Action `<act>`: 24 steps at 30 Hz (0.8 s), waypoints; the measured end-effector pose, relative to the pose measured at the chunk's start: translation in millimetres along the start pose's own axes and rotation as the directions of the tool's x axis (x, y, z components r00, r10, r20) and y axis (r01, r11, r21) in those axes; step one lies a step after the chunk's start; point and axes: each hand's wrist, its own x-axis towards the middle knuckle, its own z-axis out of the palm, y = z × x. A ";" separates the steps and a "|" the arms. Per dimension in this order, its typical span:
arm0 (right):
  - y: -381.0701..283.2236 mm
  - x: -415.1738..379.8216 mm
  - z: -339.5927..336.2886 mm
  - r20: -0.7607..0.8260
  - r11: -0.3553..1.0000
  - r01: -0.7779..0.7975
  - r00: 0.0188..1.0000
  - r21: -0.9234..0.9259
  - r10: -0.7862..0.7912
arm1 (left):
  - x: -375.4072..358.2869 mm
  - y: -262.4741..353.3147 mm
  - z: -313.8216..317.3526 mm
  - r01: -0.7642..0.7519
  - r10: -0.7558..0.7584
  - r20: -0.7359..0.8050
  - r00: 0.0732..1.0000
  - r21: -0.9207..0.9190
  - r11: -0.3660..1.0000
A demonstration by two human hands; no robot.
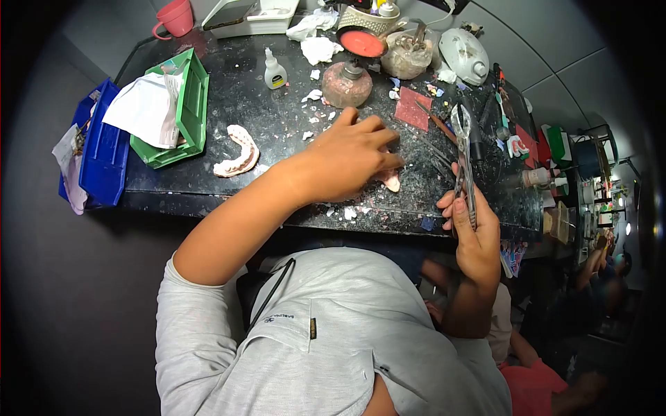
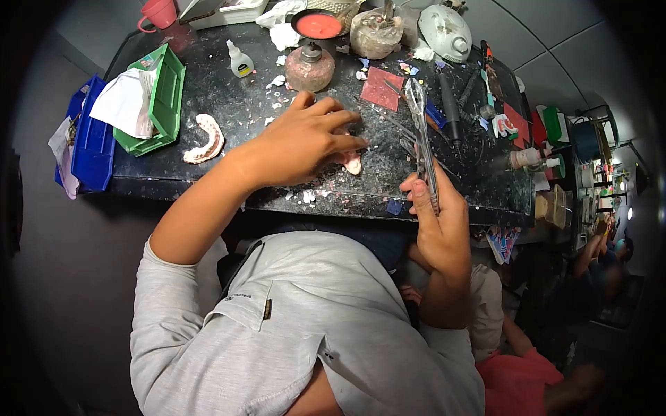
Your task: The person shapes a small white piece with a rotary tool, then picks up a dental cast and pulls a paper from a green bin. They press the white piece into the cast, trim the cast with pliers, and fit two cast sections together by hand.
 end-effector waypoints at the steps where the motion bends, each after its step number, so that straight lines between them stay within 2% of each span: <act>1: -2.0 0.3 -0.2 0.023 1.000 -0.011 1.000 0.023 0.010 | 0.6 0.4 -2.2 0.002 -0.002 0.001 1.000 0.002 1.000; 3: -6.4 0.0 -1.4 0.054 0.999 -0.012 0.999 0.048 0.009 | 3.3 1.3 -9.1 0.047 -0.048 0.086 0.995 0.007 0.999; 7: -7.5 -2.4 -7.1 0.133 0.993 -0.018 0.991 0.118 0.003 | 3.5 -1.7 -9.8 0.119 -0.121 0.124 0.985 0.023 0.993; 10: -10.6 -3.3 -11.7 0.142 0.993 -0.002 0.990 0.119 -0.016 | 3.7 -2.7 -13.7 0.170 -0.166 0.069 0.984 -0.054 0.984; 12: -11.5 -4.1 -15.2 0.158 0.992 0.001 0.987 0.126 -0.021 | 4.2 -2.2 -17.2 0.155 -0.167 -0.100 0.981 -0.123 0.980; 13: -11.6 -4.5 -17.0 0.173 0.991 0.001 0.985 0.134 -0.024 | 5.2 -3.9 -17.1 0.154 -0.167 -0.101 0.981 -0.121 0.981; 15: -11.6 -6.0 -22.2 0.217 0.995 0.000 0.976 0.101 -0.022 | 8.4 -7.5 -16.2 0.105 -0.273 -0.235 0.933 -0.548 0.830; 17: -9.2 -7.4 -27.5 0.261 0.998 -0.002 0.965 0.066 -0.016 | 6.4 -6.9 -19.2 0.072 -0.303 -0.293 0.907 -0.601 0.796; 19: -5.5 -7.9 -31.2 0.367 0.998 0.061 0.928 0.028 -0.067 | 5.0 -3.1 -32.4 0.199 -0.449 -0.101 0.888 -0.797 0.571; 21: -7.6 -9.2 -31.4 0.392 0.997 0.071 0.917 0.019 -0.072 | 3.0 -6.2 -32.0 0.179 -0.440 -0.105 0.892 -0.812 0.556; 23: -10.7 -10.3 -30.3 0.426 0.997 0.078 0.902 -0.005 -0.069 | 2.3 -10.6 -28.9 0.029 -0.287 -0.199 0.937 -0.774 0.632; 24: -11.7 -10.4 -30.6 0.424 0.997 0.077 0.903 -0.004 -0.068 | 3.0 -9.7 -30.5 0.028 -0.285 -0.198 0.938 -0.775 0.631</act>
